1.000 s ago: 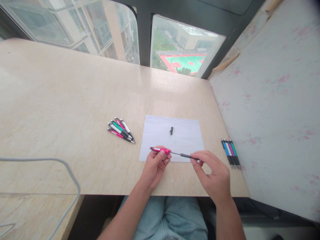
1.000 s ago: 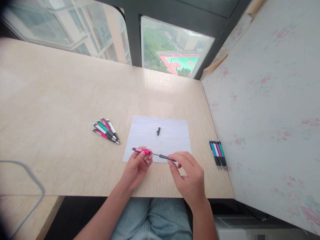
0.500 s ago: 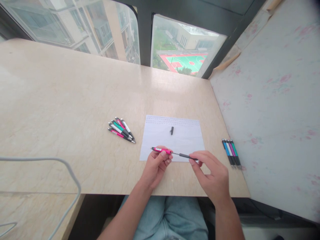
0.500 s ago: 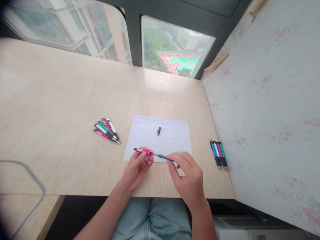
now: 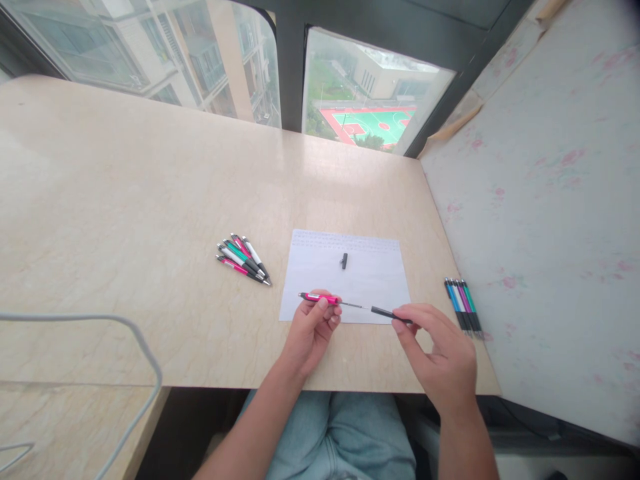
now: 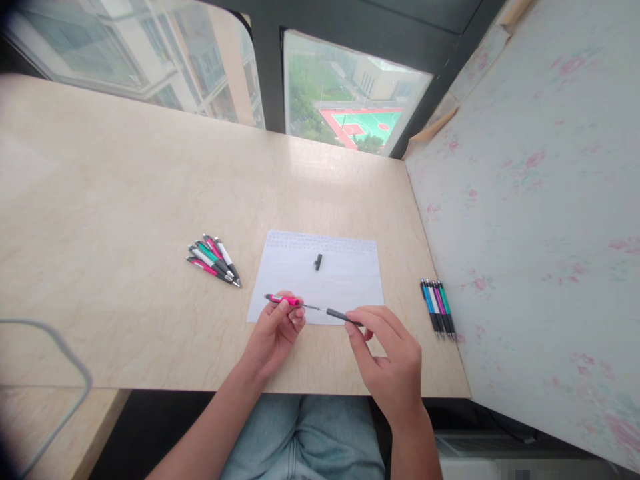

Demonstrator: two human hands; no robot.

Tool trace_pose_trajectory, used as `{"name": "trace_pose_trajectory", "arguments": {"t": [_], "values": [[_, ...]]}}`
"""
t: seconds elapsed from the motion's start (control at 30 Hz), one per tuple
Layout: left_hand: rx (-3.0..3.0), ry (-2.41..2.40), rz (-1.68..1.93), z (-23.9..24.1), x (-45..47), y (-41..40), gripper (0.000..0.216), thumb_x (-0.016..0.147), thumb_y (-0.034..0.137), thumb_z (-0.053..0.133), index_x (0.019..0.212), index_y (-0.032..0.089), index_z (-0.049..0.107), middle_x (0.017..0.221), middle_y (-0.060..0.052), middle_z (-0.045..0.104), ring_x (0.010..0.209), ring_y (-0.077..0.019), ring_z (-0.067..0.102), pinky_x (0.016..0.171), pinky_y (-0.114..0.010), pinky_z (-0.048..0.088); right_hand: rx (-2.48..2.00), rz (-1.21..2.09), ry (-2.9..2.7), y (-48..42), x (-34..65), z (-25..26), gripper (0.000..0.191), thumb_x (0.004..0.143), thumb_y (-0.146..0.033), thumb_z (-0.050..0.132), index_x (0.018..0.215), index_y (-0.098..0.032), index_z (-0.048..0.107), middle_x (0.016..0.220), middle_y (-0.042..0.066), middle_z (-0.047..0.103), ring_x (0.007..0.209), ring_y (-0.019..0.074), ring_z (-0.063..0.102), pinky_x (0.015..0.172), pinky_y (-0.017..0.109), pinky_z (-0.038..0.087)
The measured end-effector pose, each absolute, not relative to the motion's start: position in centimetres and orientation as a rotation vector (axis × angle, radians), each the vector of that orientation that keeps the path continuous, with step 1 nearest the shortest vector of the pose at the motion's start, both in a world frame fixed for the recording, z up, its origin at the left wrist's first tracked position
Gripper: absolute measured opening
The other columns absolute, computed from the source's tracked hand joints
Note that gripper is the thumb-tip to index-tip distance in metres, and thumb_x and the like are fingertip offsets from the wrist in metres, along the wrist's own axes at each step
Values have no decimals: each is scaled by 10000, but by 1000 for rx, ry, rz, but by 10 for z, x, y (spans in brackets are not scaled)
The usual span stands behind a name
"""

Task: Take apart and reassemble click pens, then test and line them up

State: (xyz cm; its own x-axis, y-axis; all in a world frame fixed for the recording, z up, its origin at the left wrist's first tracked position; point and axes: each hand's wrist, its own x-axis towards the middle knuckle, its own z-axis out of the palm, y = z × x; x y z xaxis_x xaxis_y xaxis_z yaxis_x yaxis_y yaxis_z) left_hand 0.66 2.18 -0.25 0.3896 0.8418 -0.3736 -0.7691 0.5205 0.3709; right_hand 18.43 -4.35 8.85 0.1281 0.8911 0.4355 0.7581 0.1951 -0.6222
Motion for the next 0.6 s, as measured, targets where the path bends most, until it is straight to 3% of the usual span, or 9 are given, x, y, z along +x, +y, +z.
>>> {"name": "trace_pose_trajectory", "arguments": {"t": [0.2, 0.43, 0.6], "values": [[123, 586, 1036, -2, 7, 23, 197, 750, 225, 806, 887, 152, 684, 828, -25, 692, 693, -78, 627, 644, -174, 515, -1735, 228, -1412, -38, 197, 58, 85, 865, -222, 645, 935, -217, 692, 922, 43, 708, 722, 161, 645, 649, 299, 551], [133, 616, 1035, -1, 8, 24, 229, 732, 239, 821, 888, 156, 676, 833, -23, 694, 685, -83, 626, 630, -187, 506, -1945, 248, -1414, 11, 189, 11, 190, 881, -292, 549, 909, -178, 698, 882, 76, 726, 739, 191, 652, 621, 302, 512], [133, 619, 1036, 2, 8, 24, 209, 743, 230, 810, 883, 161, 671, 832, -21, 695, 671, -77, 615, 636, -189, 498, -2006, 156, -1450, 50, 179, 0, 190, 891, -282, 527, 881, -172, 682, 878, 83, 724, 771, 200, 630, 725, 328, 459]]}}
